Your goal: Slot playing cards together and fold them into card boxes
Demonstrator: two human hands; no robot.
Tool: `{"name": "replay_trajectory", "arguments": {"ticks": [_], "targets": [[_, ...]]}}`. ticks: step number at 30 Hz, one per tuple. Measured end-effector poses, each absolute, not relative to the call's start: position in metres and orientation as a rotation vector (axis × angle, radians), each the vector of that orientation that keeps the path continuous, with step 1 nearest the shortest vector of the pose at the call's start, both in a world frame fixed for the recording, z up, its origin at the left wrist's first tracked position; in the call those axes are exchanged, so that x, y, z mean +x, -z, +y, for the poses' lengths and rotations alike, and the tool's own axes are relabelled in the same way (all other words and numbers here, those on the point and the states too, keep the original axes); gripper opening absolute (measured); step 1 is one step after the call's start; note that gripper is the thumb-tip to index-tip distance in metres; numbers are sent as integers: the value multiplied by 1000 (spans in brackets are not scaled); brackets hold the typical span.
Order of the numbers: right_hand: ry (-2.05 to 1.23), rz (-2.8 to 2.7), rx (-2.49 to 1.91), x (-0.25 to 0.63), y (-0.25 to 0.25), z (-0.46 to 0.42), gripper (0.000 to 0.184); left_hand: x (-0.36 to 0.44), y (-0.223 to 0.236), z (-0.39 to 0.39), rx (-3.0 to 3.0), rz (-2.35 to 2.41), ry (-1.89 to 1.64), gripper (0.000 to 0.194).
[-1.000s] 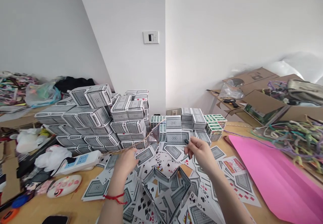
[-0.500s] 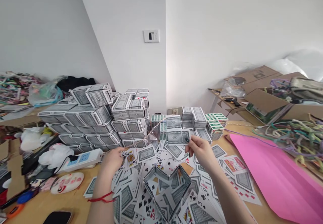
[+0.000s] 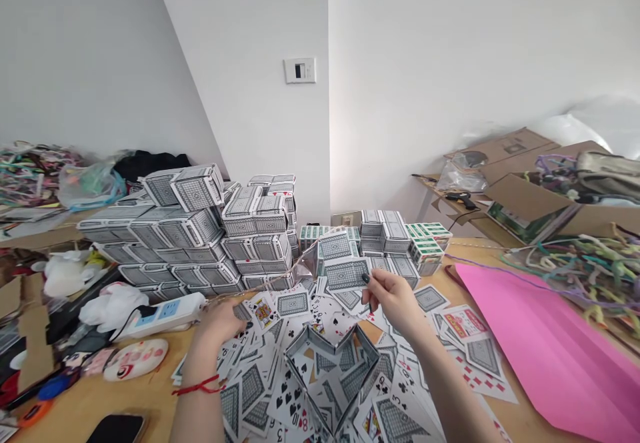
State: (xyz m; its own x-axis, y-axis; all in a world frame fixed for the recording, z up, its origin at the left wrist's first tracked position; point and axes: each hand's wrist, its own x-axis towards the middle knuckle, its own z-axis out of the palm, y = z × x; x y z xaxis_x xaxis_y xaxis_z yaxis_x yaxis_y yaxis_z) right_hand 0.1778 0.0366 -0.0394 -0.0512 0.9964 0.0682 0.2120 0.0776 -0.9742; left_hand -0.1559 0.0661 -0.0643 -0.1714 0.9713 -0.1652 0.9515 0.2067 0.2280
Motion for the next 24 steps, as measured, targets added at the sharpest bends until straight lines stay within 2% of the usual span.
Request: {"name": "replay_trajectory", "arguments": {"ticks": [3,6,11,17,24], "targets": [[-1092,-1448,-1288,175,37,35,28,-150,55,62,1846,2287,31,46],[-1110,-1461,-1278,172,35,33,27,-143,40,55,1850,2201,-99,49],[-1140,-1445,-1280,166,36,30,25,-122,9,37,1880,1674,-483,47],[-1241,-1456,-1147,153,36,27,27,-77,-4,30,1732,1089,-631,51],[-1424,-1323,-1027,144,27,22,32,-42,-2,25,1853,1327,-745,47]]}}
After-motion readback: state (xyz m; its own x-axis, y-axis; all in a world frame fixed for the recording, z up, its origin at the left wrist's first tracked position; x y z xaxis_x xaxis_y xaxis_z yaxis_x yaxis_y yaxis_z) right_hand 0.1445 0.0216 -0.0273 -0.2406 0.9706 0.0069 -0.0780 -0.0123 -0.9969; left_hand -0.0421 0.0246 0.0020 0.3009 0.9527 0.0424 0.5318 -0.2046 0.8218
